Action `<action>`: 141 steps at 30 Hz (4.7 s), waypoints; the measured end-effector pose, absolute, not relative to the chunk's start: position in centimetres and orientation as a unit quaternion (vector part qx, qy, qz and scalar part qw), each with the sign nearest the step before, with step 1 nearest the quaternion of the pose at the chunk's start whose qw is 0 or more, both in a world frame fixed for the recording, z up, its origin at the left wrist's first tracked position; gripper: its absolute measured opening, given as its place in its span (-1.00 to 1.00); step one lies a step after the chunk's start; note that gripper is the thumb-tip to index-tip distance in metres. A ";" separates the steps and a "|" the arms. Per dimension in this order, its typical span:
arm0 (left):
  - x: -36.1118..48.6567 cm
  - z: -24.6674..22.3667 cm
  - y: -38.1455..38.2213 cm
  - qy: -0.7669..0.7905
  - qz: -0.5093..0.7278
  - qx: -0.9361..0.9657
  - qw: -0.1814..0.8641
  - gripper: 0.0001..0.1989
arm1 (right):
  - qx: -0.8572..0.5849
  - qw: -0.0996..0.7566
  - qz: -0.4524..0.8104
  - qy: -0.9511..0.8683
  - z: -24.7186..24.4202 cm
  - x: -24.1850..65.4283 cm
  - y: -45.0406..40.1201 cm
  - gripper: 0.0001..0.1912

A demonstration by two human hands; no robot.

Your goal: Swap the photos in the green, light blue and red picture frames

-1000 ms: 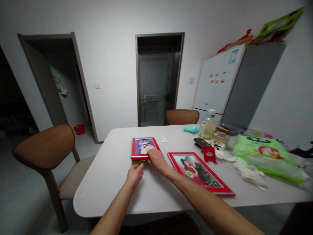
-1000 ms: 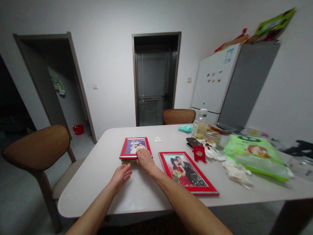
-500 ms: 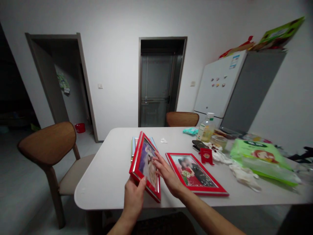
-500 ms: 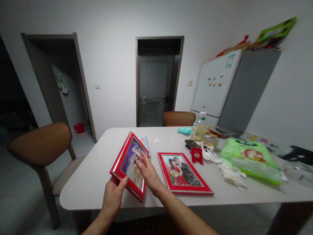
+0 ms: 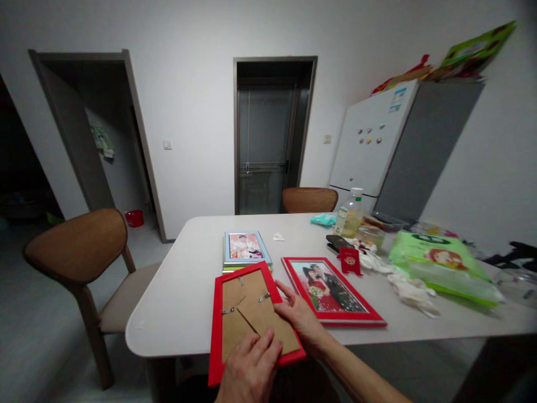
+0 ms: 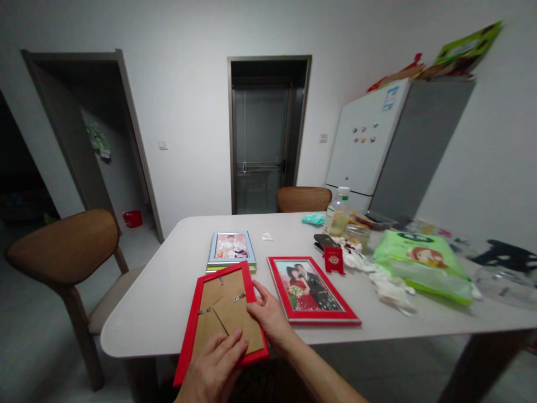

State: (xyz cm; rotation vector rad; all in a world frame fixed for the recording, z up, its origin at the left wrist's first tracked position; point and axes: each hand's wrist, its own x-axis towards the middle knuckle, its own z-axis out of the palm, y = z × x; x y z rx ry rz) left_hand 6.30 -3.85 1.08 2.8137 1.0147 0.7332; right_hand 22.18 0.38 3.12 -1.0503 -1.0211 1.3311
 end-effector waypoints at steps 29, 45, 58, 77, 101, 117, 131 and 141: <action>2.1 1.7 -1.5 0.470 0.143 0.845 0.211 -0.55 | -0.623 0.190 0.052 -0.757 1.3 22.8 4.9 -0.77; 2.0 1.6 -1.5 0.467 0.148 0.848 0.204 -0.50 | -0.653 0.179 0.011 -0.736 0.0 17.7 9.0 -0.71; 2.4 2.4 -1.6 0.469 0.160 0.840 0.220 -0.57 | -0.536 0.223 0.070 -0.811 0.6 16.9 6.4 -0.76; 2.0 1.5 -1.6 0.454 0.183 0.843 0.225 -0.58 | -0.446 0.153 0.270 -0.839 3.5 21.9 1.8 -0.70; 1.9 0.5 -1.6 0.439 0.254 0.823 0.258 -0.38 | -0.569 0.284 0.149 -0.757 2.4 19.5 2.1 -0.65; -4.4 4.6 2.4 0.468 0.504 0.476 0.549 -0.55 | -0.569 0.326 0.114 -0.746 6.0 21.3 1.9 -0.65; -11.2 1.0 5.1 0.627 0.388 0.615 0.281 -0.68 | -0.687 0.217 0.094 -0.687 1.2 24.2 3.0 -0.47; 0.9 4.4 0.2 0.491 0.386 0.741 0.247 -0.55 | -0.541 0.460 0.524 -0.469 5.9 21.7 1.5 -0.27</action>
